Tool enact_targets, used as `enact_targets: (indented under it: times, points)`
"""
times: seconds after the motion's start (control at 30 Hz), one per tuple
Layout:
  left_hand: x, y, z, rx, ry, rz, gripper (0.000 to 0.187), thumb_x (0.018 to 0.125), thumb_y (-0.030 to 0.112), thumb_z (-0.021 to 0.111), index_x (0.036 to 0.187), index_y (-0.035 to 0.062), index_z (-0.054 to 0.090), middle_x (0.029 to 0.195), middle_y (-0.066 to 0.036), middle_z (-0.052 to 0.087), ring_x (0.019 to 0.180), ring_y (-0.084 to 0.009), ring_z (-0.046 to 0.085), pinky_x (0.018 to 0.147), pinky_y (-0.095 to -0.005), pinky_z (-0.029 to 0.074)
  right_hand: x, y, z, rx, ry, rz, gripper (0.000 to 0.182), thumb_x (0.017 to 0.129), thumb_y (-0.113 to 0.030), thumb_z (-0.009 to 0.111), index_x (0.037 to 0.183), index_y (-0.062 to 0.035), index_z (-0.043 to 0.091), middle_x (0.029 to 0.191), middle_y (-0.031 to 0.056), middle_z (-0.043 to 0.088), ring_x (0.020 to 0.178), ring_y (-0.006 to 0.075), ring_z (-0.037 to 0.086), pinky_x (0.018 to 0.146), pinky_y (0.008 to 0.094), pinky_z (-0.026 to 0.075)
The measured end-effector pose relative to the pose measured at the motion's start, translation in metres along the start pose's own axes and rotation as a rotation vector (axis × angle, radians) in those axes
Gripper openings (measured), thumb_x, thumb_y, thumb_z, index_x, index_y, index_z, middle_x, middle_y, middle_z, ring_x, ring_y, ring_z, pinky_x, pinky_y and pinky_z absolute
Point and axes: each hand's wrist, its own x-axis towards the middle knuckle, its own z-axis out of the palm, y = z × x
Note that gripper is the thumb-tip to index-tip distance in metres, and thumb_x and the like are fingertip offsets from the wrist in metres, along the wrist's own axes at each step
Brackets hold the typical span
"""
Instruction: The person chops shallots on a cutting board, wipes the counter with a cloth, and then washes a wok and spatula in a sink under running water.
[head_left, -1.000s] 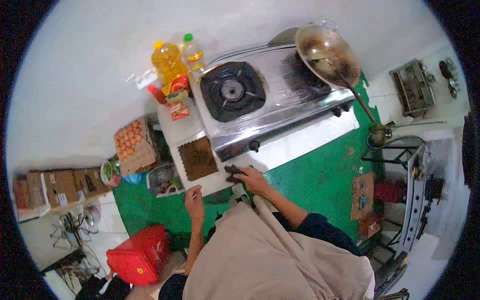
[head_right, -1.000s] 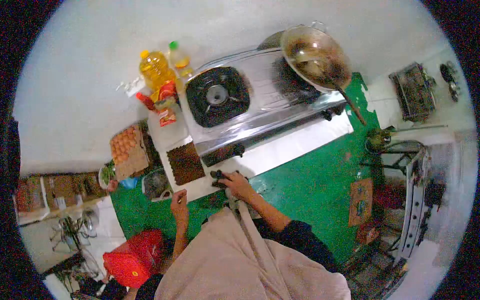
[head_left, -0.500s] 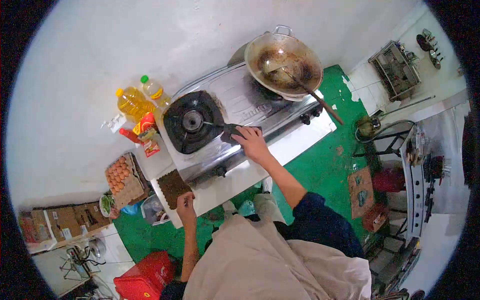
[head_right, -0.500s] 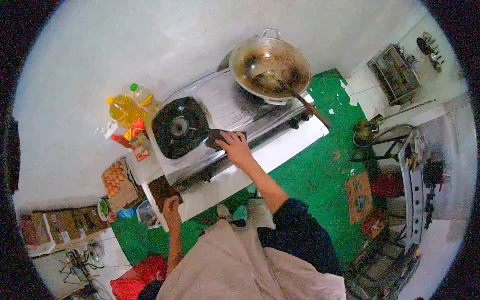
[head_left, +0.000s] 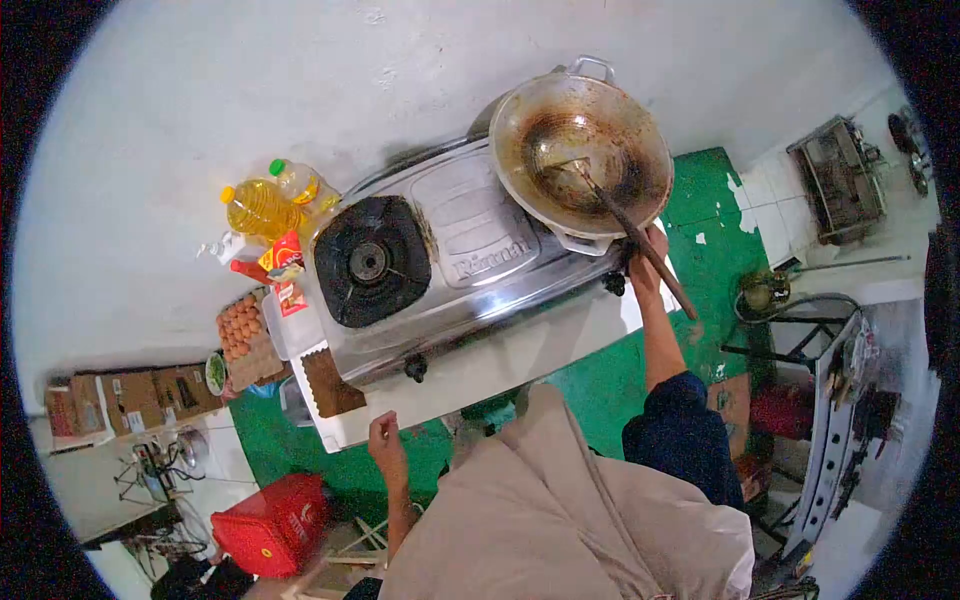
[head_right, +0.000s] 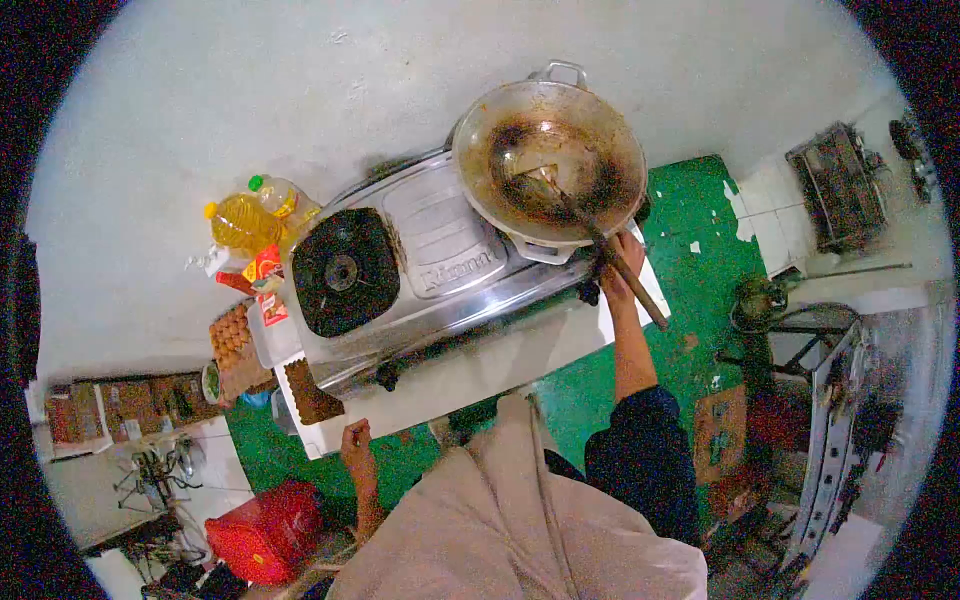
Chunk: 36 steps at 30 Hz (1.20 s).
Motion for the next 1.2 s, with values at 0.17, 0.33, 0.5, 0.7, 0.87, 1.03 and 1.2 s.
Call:
enact_targets:
  times: [0.17,0.33,0.5,0.7,0.87,1.03,1.2]
  points:
    - [-0.013,-0.013,0.004,-0.012,0.020,0.014,0.016,0.090,0.008,0.055,0.101,0.0005,0.063,0.096,-0.007,0.064,0.089,-0.0144,0.059,0.082,-0.0277,0.046,-0.041,-0.046,0.004,-0.093,0.169,-0.068,0.029,0.083,-0.013,0.053,0.109,-0.0014,0.058,0.107,0.0198,0.057,0.096,0.0373,0.054,0.083,0.0459,0.042]
    - [-0.014,-0.005,0.009,-0.092,0.034,0.075,0.015,0.090,0.009,0.056,0.100,0.0002,0.063,0.096,-0.006,0.063,0.086,-0.0138,0.057,0.079,-0.0274,0.046,-0.100,-0.162,0.030,0.119,-0.307,-0.102,0.032,0.083,-0.013,0.052,0.112,-0.0045,0.060,0.120,0.0205,0.054,0.103,0.0382,0.055,0.090,0.0508,0.041]
    - [-0.009,0.012,0.005,-0.105,0.070,-0.007,0.015,0.090,0.010,0.057,0.099,-0.0006,0.063,0.094,-0.007,0.063,0.085,-0.0143,0.058,0.075,-0.0282,0.047,-0.040,-0.226,0.096,0.073,-0.358,-0.362,0.054,0.080,-0.003,0.051,0.133,-0.0089,0.046,0.136,0.0215,0.042,0.128,0.0387,0.037,0.109,0.0493,0.026]
    - [-0.024,-0.034,-0.015,-0.043,0.100,-0.015,0.016,0.090,0.012,0.057,0.097,-0.0002,0.063,0.092,-0.008,0.063,0.083,-0.0165,0.058,0.075,-0.0290,0.047,0.074,-0.253,0.196,0.061,-0.176,-0.224,0.046,0.081,-0.003,0.050,0.126,-0.0101,0.053,0.138,0.0183,0.042,0.129,0.0356,0.038,0.110,0.0482,0.025]
    - [-0.034,-0.072,-0.023,-0.080,0.099,-0.096,0.014,0.089,0.012,0.058,0.096,0.0004,0.064,0.092,-0.008,0.063,0.083,-0.0168,0.057,0.077,-0.0299,0.046,0.054,-0.266,0.193,0.086,-0.305,-0.382,0.048,0.078,-0.002,0.053,0.125,-0.0111,0.054,0.137,0.0164,0.044,0.129,0.0347,0.039,0.110,0.0479,0.025]
    - [0.008,-0.060,-0.026,-0.163,0.054,0.018,0.014,0.090,0.012,0.058,0.095,0.0013,0.064,0.091,-0.007,0.063,0.084,-0.0169,0.056,0.078,-0.0307,0.045,-0.048,-0.253,0.110,0.115,-0.371,-0.411,0.039,0.079,-0.003,0.051,0.117,-0.0115,0.059,0.131,0.0145,0.050,0.127,0.0349,0.042,0.107,0.0485,0.031]
    - [0.048,-0.030,-0.042,-0.072,0.033,0.026,0.014,0.090,0.011,0.057,0.096,0.0008,0.064,0.091,-0.007,0.063,0.084,-0.0158,0.056,0.079,-0.0290,0.045,-0.145,-0.216,0.035,0.197,-0.440,-0.461,0.035,0.076,0.000,0.049,0.107,-0.0104,0.062,0.129,0.0121,0.053,0.118,0.0338,0.049,0.096,0.0450,0.040]
